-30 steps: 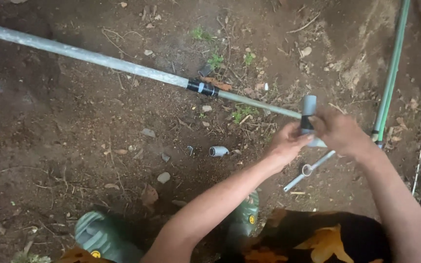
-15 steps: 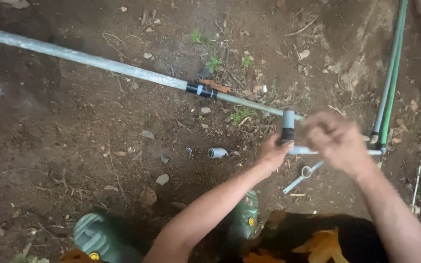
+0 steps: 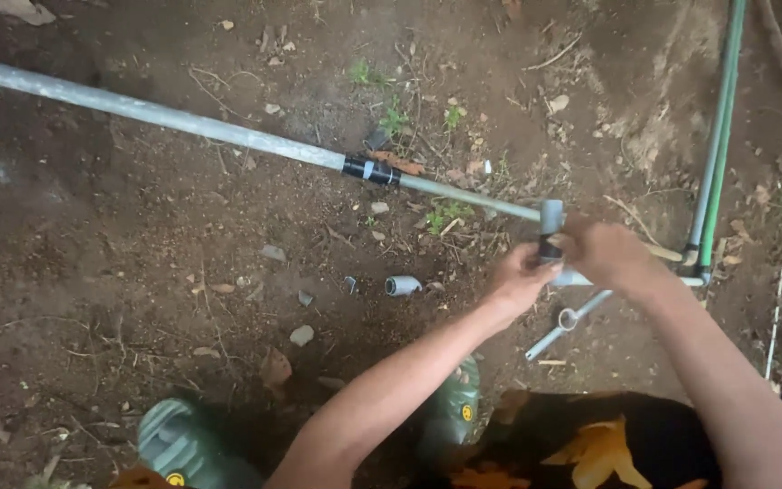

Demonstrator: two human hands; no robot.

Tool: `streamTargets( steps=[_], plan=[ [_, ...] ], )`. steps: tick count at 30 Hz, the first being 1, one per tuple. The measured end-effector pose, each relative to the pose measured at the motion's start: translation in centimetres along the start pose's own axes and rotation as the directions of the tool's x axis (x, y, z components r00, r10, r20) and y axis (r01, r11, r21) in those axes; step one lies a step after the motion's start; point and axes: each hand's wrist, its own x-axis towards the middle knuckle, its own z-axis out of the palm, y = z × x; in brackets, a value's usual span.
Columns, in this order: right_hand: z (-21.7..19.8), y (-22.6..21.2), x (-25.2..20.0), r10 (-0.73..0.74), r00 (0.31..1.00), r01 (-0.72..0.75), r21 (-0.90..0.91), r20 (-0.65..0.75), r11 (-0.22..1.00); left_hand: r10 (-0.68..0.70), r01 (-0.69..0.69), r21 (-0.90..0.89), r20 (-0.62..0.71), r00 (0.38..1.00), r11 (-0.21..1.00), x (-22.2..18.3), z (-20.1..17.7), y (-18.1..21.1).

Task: Connecting various PVC pipes and elbow joints together and securing connections with black tape.

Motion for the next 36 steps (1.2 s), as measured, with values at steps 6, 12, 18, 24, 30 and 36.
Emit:
streamTargets(
  steps=[6, 12, 18, 24, 30, 36],
  plan=[
    [2.6, 3.7, 2.6, -0.081, 0.996, 0.085, 0.209, -0.026, 0.974, -0.018, 0.016, 0.037, 0.04, 0.999, 0.999, -1.0, -1.1, 1.4],
    [4.9, 3.5, 1.7, -0.077, 0.967, 0.149, 0.293, -0.245, 0.944, 0.009, -0.01, 0.139, 0.012, 1.0, 0.99, -0.3, -0.8, 0.9],
    [-0.7, 0.6, -2.0, -0.221, 0.818, 0.492, 0.447, -0.531, 0.747, -0.077, 0.081, 0.193, -0.03, 0.997, 0.978, 0.8, -2.3, -2.4],
    [1.3, 1.8, 0.7, -0.075, 0.945, 0.193, 0.361, -0.317, 0.912, -0.033, 0.033, 0.05, -0.002, 0.999, 0.998, 0.1, -2.1, 0.0],
    [4.6, 1.9, 3.2, -0.035, 0.968, 0.073, 0.145, -0.25, 0.987, 0.019, -0.019, -0.101, 0.006, 1.0, 0.995, 0.2, -1.6, 0.5],
    [7.1, 2.3, 5.4, -0.018, 0.95, 0.018, -0.005, -0.311, 1.0, 0.022, -0.023, -0.121, -0.004, 1.0, 0.992, 0.5, -1.7, -0.1]
  ],
)
